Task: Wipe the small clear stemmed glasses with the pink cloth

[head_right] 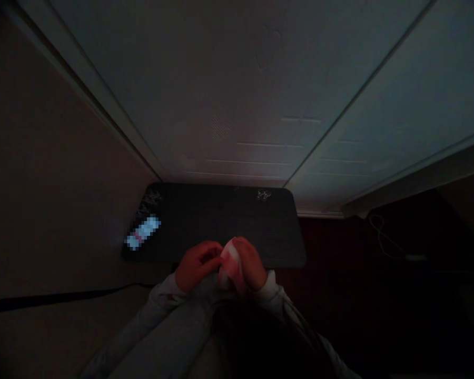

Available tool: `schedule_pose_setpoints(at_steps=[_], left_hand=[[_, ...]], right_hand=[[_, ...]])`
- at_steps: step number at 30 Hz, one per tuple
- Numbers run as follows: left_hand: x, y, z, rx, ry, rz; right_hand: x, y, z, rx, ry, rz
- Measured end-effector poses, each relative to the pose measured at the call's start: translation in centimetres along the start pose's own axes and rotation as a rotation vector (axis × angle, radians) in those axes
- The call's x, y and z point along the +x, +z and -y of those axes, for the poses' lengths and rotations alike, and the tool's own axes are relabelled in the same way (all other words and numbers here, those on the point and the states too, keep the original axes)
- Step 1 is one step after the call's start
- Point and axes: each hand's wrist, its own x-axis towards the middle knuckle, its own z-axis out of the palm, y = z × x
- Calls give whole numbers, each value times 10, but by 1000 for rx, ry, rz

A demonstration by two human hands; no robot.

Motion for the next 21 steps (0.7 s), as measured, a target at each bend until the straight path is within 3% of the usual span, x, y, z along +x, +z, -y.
schedule_pose_setpoints(at_steps=[3,6,11,17,21], left_hand=[[0,-1,-3,20,20,-12],[2,0,-1,-114,-39,-25],[6,-2,4,-324,-174,-132],[6,-3,2,-314,-256,-74],[4,2,4,-277,-243,-91]], right_hand=[[-1,-1,-1,30,25,-45],[-3,0,-1,133,77,-71],[-7,3,1,230,59,24],[-11,-4,0,55,-15,117],[-12,-2,-3,24,12,90]])
